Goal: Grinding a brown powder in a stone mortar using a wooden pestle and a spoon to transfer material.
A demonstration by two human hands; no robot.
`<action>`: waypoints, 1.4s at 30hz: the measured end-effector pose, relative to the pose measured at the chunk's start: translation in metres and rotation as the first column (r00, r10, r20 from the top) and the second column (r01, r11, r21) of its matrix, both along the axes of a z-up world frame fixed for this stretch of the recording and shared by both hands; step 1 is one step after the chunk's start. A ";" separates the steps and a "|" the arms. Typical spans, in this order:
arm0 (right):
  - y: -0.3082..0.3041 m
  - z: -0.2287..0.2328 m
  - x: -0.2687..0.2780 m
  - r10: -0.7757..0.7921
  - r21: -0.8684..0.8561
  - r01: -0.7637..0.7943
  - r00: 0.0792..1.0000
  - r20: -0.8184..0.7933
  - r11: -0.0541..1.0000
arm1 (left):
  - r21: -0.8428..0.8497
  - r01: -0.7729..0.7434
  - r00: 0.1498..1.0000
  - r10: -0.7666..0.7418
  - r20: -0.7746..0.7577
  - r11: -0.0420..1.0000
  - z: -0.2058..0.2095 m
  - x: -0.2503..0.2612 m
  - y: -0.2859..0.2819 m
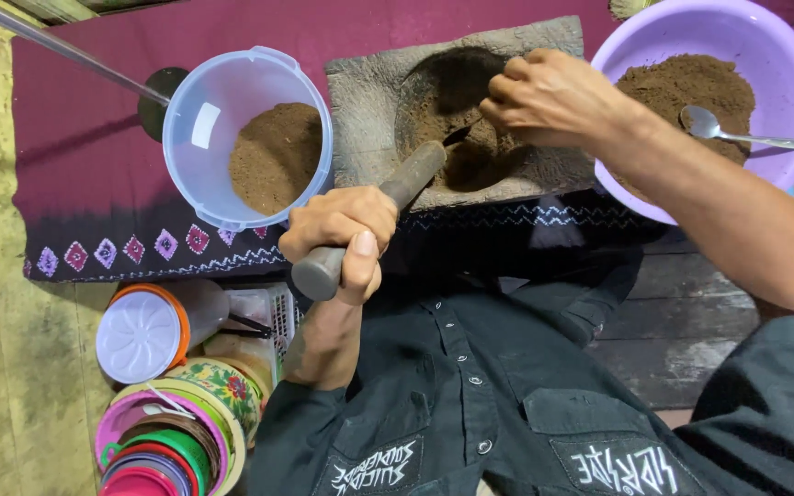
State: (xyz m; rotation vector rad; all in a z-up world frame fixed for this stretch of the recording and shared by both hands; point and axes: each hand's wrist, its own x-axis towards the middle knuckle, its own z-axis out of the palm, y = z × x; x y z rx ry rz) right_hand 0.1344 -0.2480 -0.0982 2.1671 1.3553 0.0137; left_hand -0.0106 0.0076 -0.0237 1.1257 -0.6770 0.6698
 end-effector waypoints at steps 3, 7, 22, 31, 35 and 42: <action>-0.007 0.012 -0.004 -0.048 -0.091 0.063 0.987 0.152 0.994 | 0.015 -0.010 0.999 0.010 -0.035 1.000 -0.001 -0.005 0.002; 0.018 0.019 -0.020 -0.260 -0.210 0.292 0.951 0.165 0.933 | -0.024 -0.006 1.000 0.006 -0.018 1.000 -0.006 -0.004 0.004; 0.009 0.007 -0.039 -0.544 0.147 0.567 0.822 -0.167 0.811 | -0.041 0.000 0.999 -0.002 -0.048 0.999 -0.003 -0.004 0.009; -0.018 -0.034 -0.046 -0.549 0.583 0.482 0.832 -0.072 0.654 | 0.174 0.060 0.978 -0.022 -0.210 0.983 0.050 -0.013 0.008; -0.018 -0.034 -0.045 -0.554 0.584 0.505 0.825 -0.111 0.635 | 0.204 0.095 0.972 -0.047 -0.229 0.974 0.051 -0.008 0.007; -0.014 -0.035 -0.043 -0.586 0.534 0.549 0.802 -0.117 0.644 | 0.136 0.003 0.991 0.015 -0.130 0.991 -0.059 0.042 -0.018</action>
